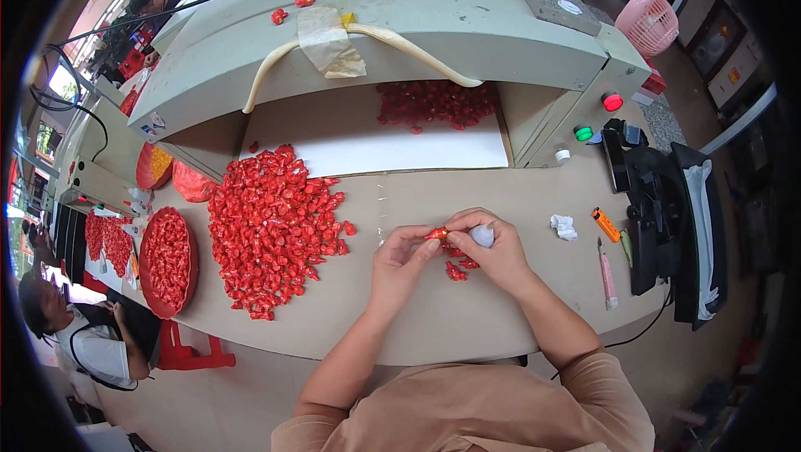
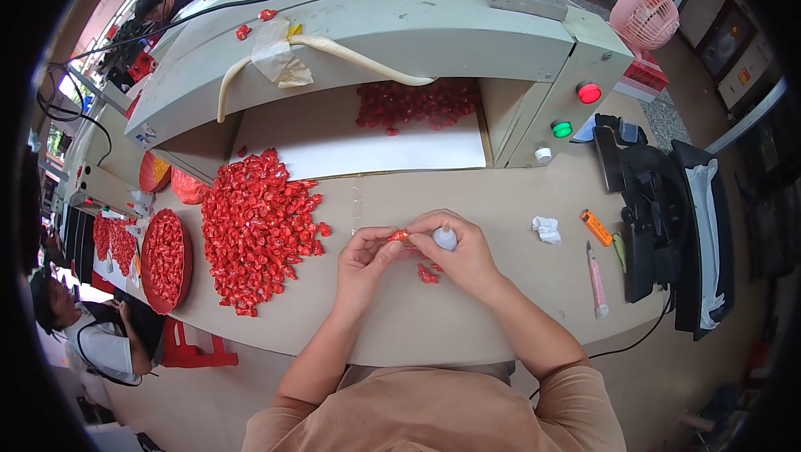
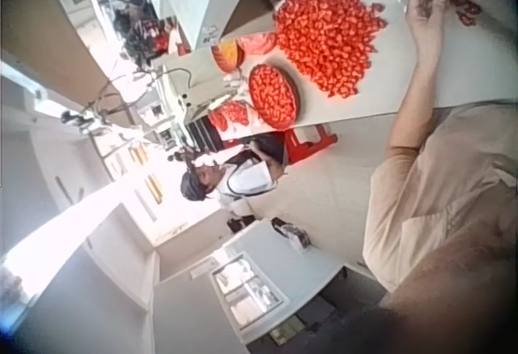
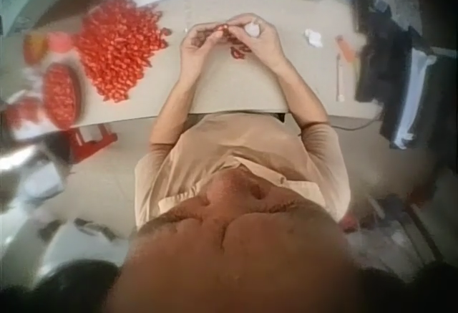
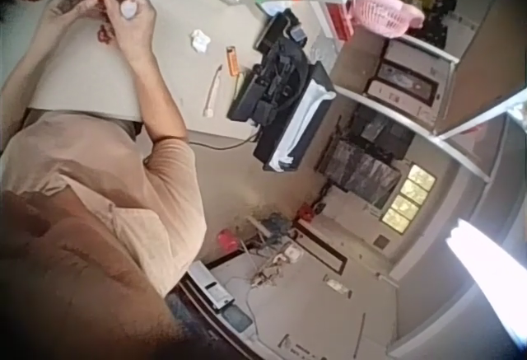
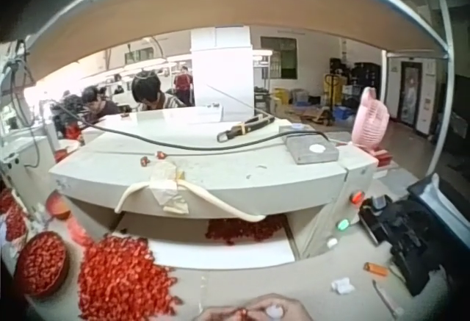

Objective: The person assembles small red toy components by hand, joining them together with glue from a glue bottle.

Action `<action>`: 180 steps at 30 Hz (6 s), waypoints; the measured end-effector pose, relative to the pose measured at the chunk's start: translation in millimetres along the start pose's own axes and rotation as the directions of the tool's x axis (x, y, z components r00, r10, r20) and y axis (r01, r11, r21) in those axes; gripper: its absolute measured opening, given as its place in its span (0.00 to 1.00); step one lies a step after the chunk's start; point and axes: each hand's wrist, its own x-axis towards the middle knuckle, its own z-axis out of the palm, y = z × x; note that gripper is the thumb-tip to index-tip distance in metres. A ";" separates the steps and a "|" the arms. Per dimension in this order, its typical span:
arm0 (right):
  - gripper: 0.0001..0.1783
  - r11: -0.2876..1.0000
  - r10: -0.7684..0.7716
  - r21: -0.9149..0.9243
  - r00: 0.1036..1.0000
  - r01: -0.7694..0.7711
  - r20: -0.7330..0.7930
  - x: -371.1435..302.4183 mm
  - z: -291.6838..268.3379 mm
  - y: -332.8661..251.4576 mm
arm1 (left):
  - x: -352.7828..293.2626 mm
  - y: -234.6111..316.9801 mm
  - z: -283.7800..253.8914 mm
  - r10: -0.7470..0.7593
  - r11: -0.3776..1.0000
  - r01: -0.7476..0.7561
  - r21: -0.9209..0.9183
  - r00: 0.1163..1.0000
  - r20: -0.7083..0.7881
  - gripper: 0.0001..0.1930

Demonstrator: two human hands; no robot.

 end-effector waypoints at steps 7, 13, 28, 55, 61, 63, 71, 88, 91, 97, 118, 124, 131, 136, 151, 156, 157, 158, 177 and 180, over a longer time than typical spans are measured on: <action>0.05 0.986 0.107 0.126 0.993 -0.112 0.046 -1.1 -1.1 -4.6 | 2.3 1.0 -4.6 -0.124 0.974 0.129 -0.189 0.992 0.035 0.10; 0.06 0.974 0.194 0.108 0.978 -0.202 0.074 0.0 -4.8 -4.6 | 2.8 3.2 -5.8 -0.166 0.973 0.170 -0.156 0.985 0.034 0.09; 0.05 0.959 0.243 0.121 0.963 -0.257 0.113 4.0 -11.9 -5.9 | 2.1 1.7 -0.1 -0.108 0.994 0.109 -0.019 0.994 0.013 0.11; 0.06 0.964 0.234 0.109 0.968 -0.243 0.087 2.2 -12.3 8.5 | 2.4 -21.5 -10.7 -0.066 0.997 0.064 0.036 0.996 0.063 0.10; 0.08 0.977 0.140 -0.154 0.988 -0.150 -0.072 14.4 -25.1 11.6 | 0.6 -10.6 -26.9 0.114 0.853 -0.110 0.511 0.993 0.023 0.08; 0.08 0.979 0.161 -0.104 0.980 -0.173 -0.116 17.2 -29.0 17.7 | -2.1 -2.6 -21.2 0.299 0.598 -0.285 0.749 0.946 0.121 0.09; 0.08 0.982 0.168 -0.073 0.983 -0.173 -0.070 23.4 -26.4 35.8 | -26.8 73.6 1.4 0.120 0.886 -0.201 0.417 0.970 0.210 0.11; 0.07 0.982 0.093 -0.150 0.986 -0.114 -0.141 12.0 -14.6 35.7 | -164.3 169.5 -64.4 0.651 0.633 -0.608 0.480 0.753 0.096 0.13; 0.07 0.982 0.078 -0.158 0.985 -0.103 -0.155 13.4 -14.7 37.4 | -154.9 158.4 -62.2 0.686 0.538 -0.564 0.626 0.725 0.063 0.14; 0.07 0.983 0.047 -0.167 0.990 -0.069 -0.129 13.4 -14.6 39.7 | -31.0 178.2 -136.1 0.530 0.095 -0.387 0.917 0.800 0.282 0.11; 0.06 0.979 0.114 -0.153 0.984 -0.134 -0.133 19.3 -11.4 36.5 | -86.3 212.7 37.3 0.732 0.624 -0.646 -0.440 0.680 0.041 0.07; 0.07 0.981 0.081 -0.163 0.985 -0.105 -0.150 12.8 -16.6 35.5 | -85.3 215.3 33.4 0.801 0.548 -0.724 -0.418 0.598 0.014 0.06; 0.07 0.975 0.078 -0.193 0.984 -0.109 -0.161 13.2 -16.4 37.8 | -87.2 223.3 17.6 0.867 0.464 -0.809 -0.360 0.499 -0.006 0.05; 0.08 0.976 0.077 -0.188 0.984 -0.106 -0.159 14.9 -16.1 41.2 | -86.9 228.6 10.2 0.895 0.419 -0.841 -0.342 0.447 -0.003 0.05; 0.14 0.983 0.017 -0.176 0.981 -0.052 -0.194 14.0 -19.3 52.0 | -117.2 240.1 -27.0 0.960 0.244 -0.929 -0.278 0.271 -0.064 0.04; 0.17 0.985 0.012 -0.169 0.980 -0.047 -0.201 15.8 -17.4 56.3 | -140.0 247.5 -54.1 0.975 0.177 -0.955 -0.236 0.203 -0.089 0.04; 0.17 0.985 0.001 -0.171 0.977 -0.038 -0.212 14.7 -19.8 58.8 | -145.8 248.3 -59.4 0.977 0.164 -0.961 -0.225 0.189 -0.096 0.04; 0.18 0.985 -0.009 -0.172 0.975 -0.030 -0.223 14.4 -21.3 60.3 | -151.5 249.1 -64.9 0.979 0.151 -0.965 -0.214 0.176 -0.103 0.04; 0.19 0.992 -0.010 -0.129 0.984 -0.013 -0.177 3.9 -10.2 48.6 | 9.8 92.7 -143.5 0.268 0.031 -0.582 0.813 0.788 0.554 0.08; 0.17 0.982 0.052 -0.181 0.999 -0.054 -0.012 -0.2 -11.2 36.8 | 29.7 77.3 -133.3 0.044 -0.139 -0.591 0.795 0.798 0.601 0.08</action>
